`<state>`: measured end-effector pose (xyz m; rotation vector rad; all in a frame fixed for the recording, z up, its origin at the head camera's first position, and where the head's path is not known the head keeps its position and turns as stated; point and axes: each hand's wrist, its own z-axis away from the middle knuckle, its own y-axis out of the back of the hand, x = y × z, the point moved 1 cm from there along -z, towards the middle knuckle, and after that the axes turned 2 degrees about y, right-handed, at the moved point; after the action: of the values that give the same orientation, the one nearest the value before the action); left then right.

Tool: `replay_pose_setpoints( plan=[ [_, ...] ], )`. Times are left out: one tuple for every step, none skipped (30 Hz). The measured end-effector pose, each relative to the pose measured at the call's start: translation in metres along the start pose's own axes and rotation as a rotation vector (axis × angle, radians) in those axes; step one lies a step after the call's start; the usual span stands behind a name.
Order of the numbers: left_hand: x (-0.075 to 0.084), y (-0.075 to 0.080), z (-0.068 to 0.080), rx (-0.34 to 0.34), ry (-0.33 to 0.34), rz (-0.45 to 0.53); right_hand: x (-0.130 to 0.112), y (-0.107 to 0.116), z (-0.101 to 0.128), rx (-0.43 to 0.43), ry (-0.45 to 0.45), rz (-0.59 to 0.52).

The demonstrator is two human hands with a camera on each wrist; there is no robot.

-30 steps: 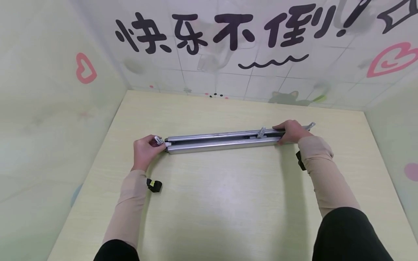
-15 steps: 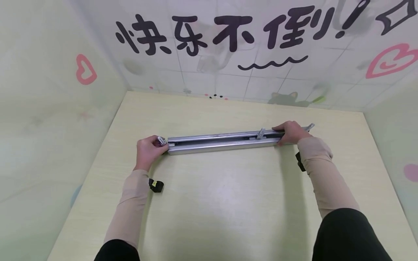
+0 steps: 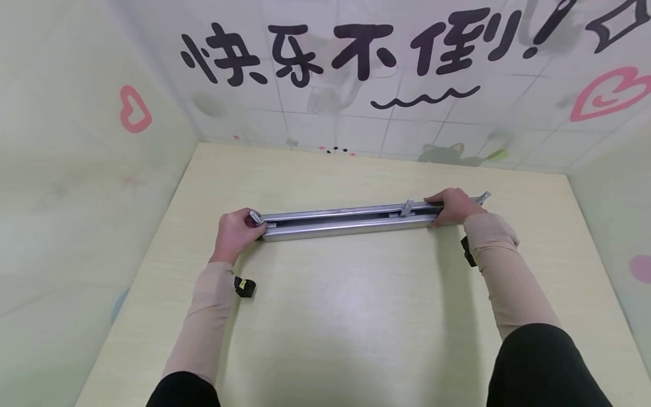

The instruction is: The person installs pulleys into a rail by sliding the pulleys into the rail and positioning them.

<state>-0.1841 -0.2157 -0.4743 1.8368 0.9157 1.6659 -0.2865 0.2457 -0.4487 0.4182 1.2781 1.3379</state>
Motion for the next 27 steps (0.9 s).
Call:
replay_pose_setpoints(
  plan=[
    [0.000,0.001,-0.001,-0.035,0.002,-0.016,0.000,0.000,0.000,-0.001,0.001,0.001],
    [0.001,0.003,-0.002,-0.073,0.001,-0.032,0.000,0.000,0.000,-0.001,0.001,0.000],
    [0.001,0.005,-0.003,-0.111,0.003,-0.043,0.000,0.001,0.001,0.000,0.002,0.001],
    [0.001,0.006,-0.005,-0.147,0.006,-0.058,0.000,0.001,0.001,0.000,0.001,0.001],
    [0.002,0.008,-0.006,-0.179,0.004,-0.071,0.000,0.001,0.001,0.000,0.000,0.002],
    [0.002,0.010,-0.006,-0.206,0.008,-0.079,0.000,0.001,0.001,0.000,0.001,0.004],
    [0.003,0.012,-0.007,-0.224,0.010,-0.089,0.000,0.001,0.001,0.000,0.000,0.003],
    [0.003,0.014,-0.008,-0.237,0.007,-0.095,0.000,0.001,0.001,0.001,-0.002,0.003],
    [0.004,0.015,-0.009,-0.243,0.004,-0.100,0.001,0.000,0.001,0.001,-0.003,0.003],
    [0.005,0.017,-0.010,-0.244,-0.003,-0.102,0.001,0.000,0.002,0.001,-0.004,0.002],
    [0.006,0.018,-0.010,-0.240,-0.012,-0.103,0.001,0.000,0.002,0.000,-0.005,0.001],
    [0.006,0.019,-0.010,-0.233,-0.020,-0.102,0.001,-0.001,0.002,-0.002,-0.006,-0.001],
    [0.007,0.020,-0.010,-0.227,-0.028,-0.101,0.001,-0.001,0.002,-0.003,-0.006,-0.002],
    [0.007,0.021,-0.010,-0.224,-0.037,-0.097,0.001,-0.001,0.002,-0.003,-0.005,-0.002],
    [0.007,0.022,-0.010,-0.224,-0.045,-0.091,0.001,-0.001,0.002,-0.003,-0.006,-0.003],
    [0.007,0.023,-0.010,-0.227,-0.050,-0.080,0.001,-0.001,0.002,-0.002,-0.005,-0.002],
    [0.007,0.023,-0.009,-0.229,-0.050,-0.068,0.000,0.000,0.002,-0.001,-0.005,-0.002],
    [0.006,0.023,-0.009,-0.234,-0.052,-0.059,0.000,0.000,0.002,-0.001,-0.005,-0.001],
    [0.005,0.024,-0.008,-0.237,-0.054,-0.055,0.000,0.000,0.002,-0.001,-0.006,-0.001],
    [0.005,0.024,-0.007,-0.238,-0.061,-0.052,0.000,0.000,0.002,0.000,-0.006,-0.001],
    [0.004,0.024,-0.007,-0.238,-0.070,-0.053,0.000,0.000,0.002,0.000,-0.005,-0.002],
    [0.003,0.024,-0.006,-0.236,-0.079,-0.055,-0.001,0.000,0.002,0.000,-0.003,-0.002],
    [0.003,0.024,-0.005,-0.228,-0.092,-0.065,-0.001,0.001,0.002,-0.001,-0.003,-0.002],
    [0.003,0.024,-0.005,-0.221,-0.110,-0.080,-0.001,0.001,0.001,-0.002,-0.003,-0.003],
    [0.003,0.024,-0.004,-0.211,-0.125,-0.093,-0.001,0.001,0.001,-0.002,-0.003,-0.003],
    [0.004,0.024,-0.004,-0.205,-0.138,-0.099,-0.001,0.001,0.001,-0.002,-0.002,-0.003],
    [0.004,0.024,-0.004,-0.198,-0.148,-0.105,-0.001,0.001,0.000,-0.004,-0.001,-0.003]
  ],
)
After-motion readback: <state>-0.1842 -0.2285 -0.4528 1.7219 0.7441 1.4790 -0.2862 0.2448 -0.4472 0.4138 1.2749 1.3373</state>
